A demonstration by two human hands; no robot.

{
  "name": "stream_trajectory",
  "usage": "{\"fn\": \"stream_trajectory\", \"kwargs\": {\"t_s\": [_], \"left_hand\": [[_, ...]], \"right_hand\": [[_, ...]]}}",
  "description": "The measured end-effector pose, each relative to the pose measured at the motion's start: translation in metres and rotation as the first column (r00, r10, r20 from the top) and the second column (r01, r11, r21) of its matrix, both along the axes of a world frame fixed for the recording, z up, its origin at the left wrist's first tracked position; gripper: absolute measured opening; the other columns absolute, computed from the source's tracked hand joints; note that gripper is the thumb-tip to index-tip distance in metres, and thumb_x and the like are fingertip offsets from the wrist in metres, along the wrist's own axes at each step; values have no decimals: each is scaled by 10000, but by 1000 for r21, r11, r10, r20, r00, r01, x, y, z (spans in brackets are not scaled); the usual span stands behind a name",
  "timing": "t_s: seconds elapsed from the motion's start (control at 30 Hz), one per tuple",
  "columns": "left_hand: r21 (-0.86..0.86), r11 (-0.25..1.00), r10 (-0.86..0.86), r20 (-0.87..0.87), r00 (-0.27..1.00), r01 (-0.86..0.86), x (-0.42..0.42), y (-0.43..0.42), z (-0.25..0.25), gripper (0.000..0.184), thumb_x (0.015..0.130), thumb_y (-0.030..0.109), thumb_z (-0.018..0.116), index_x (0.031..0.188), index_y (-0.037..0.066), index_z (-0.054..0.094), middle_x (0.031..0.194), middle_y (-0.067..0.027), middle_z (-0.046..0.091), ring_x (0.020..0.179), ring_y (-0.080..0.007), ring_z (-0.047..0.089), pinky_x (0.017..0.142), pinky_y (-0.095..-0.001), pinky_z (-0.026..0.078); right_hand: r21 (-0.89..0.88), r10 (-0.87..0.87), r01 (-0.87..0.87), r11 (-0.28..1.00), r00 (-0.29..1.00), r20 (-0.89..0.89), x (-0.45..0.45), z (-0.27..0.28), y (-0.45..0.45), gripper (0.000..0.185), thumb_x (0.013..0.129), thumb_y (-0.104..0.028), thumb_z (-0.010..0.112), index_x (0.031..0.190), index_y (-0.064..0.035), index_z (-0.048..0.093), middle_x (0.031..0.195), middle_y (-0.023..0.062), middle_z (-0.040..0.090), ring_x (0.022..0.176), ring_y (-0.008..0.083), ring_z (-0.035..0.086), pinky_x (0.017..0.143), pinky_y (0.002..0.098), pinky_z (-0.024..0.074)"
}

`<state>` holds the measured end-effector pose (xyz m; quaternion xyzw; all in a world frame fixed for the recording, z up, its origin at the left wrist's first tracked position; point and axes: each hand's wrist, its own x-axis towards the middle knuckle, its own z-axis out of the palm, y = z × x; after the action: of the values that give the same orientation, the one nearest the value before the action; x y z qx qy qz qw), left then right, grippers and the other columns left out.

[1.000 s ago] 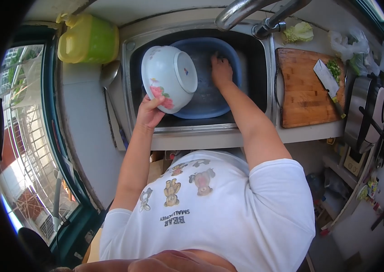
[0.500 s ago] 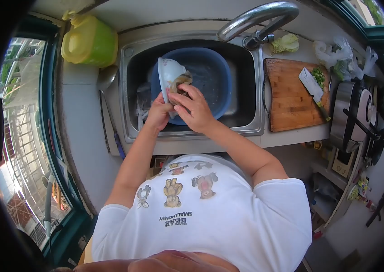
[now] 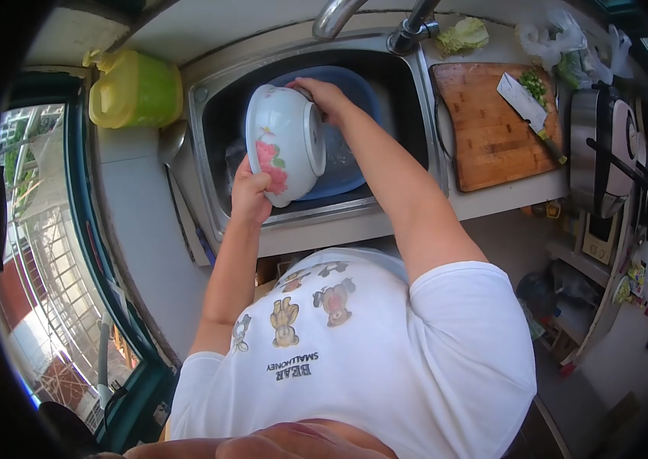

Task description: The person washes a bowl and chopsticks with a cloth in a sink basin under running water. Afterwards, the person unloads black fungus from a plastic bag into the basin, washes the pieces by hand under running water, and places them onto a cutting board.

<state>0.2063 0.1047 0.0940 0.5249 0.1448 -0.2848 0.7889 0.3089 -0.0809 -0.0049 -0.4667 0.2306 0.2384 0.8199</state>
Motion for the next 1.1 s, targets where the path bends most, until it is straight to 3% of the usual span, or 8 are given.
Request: {"fn": "stream_trajectory", "kwargs": {"t_s": [0.17, 0.27, 0.33, 0.4, 0.5, 0.73, 0.87, 1.1], "left_hand": [[-169, 943, 288, -22, 957, -288, 1, -8, -16, 573, 544, -104, 411, 1107, -26, 483, 924, -111, 583, 774, -241, 583, 693, -309, 492], [-240, 932, 289, 41, 956, -272, 8, -5, -47, 592, 539, -109, 421, 1124, -26, 463, 948, -110, 576, 856, -246, 576, 767, -340, 487], [-317, 903, 325, 68, 943, -289, 14, -8, -58, 462, 693, -56, 501, 1150, -3, 457, 1044, -118, 562, 966, -251, 552, 861, -358, 447], [-327, 844, 451, 2, 892, -426, 18, -25, -46, 359, 796, 29, 532, 1148, 6, 468, 1079, -120, 555, 974, -240, 550, 859, -341, 442], [-358, 857, 398, -1, 917, -372, 19, -26, -51, 311, 916, 204, 453, 1167, 21, 460, 1152, -126, 522, 1051, -248, 514, 941, -369, 385], [-426, 822, 365, -114, 924, -378, 34, -5, -41, 419, 929, 384, 373, 1150, 44, 478, 1135, -125, 529, 1045, -271, 509, 904, -391, 413], [-414, 788, 440, -140, 887, -456, 32, -5, -34, 442, 919, 380, 392, 1180, 28, 448, 1171, -146, 509, 1077, -304, 490, 937, -442, 384], [-455, 711, 457, -281, 844, -537, 22, 8, -27, 434, 896, 368, 449, 1222, 81, 449, 1262, -90, 467, 1176, -293, 415, 1020, -482, 266]], "right_hand": [[181, -319, 377, 908, 905, -282, -73, -34, 17, 312, 900, -319, 427, 1053, -81, 557, 930, 63, 611, 848, 187, 587, 750, 336, 479], [54, -468, 495, 867, 849, -246, -102, -6, 41, 348, 908, -341, 407, 1093, -69, 521, 967, 67, 598, 875, 204, 584, 743, 358, 483], [-51, -489, 488, 871, 872, -12, -112, 25, 61, 456, 921, -338, 362, 1269, -43, 377, 1260, 125, 423, 1142, 258, 429, 934, 365, 366], [-218, -429, 480, 849, 870, 243, -121, 41, 78, 488, 934, -337, 340, 1325, -46, 321, 1361, 116, 338, 1246, 266, 336, 1007, 350, 289], [-611, 76, 490, 621, 739, 670, -120, 43, 88, 531, 882, -214, 393, 1361, -43, 241, 1365, 213, 287, 1250, 380, 278, 1028, 454, 204], [-783, 661, 416, 462, 428, 617, -110, 68, 75, 445, 751, -160, 521, 1190, -94, 504, 1304, 77, 429, 1066, 322, 462, 947, 550, 260], [-788, 705, 380, 485, 363, 609, -133, 62, 54, 473, 741, -119, 535, 1212, -102, 490, 1317, 58, 416, 1090, 318, 457, 947, 557, 271], [-717, 486, 458, 526, 530, 695, -155, 27, 34, 588, 752, -44, 503, 1316, -96, 348, 1360, 149, 333, 1187, 362, 389, 976, 475, 313]]}}
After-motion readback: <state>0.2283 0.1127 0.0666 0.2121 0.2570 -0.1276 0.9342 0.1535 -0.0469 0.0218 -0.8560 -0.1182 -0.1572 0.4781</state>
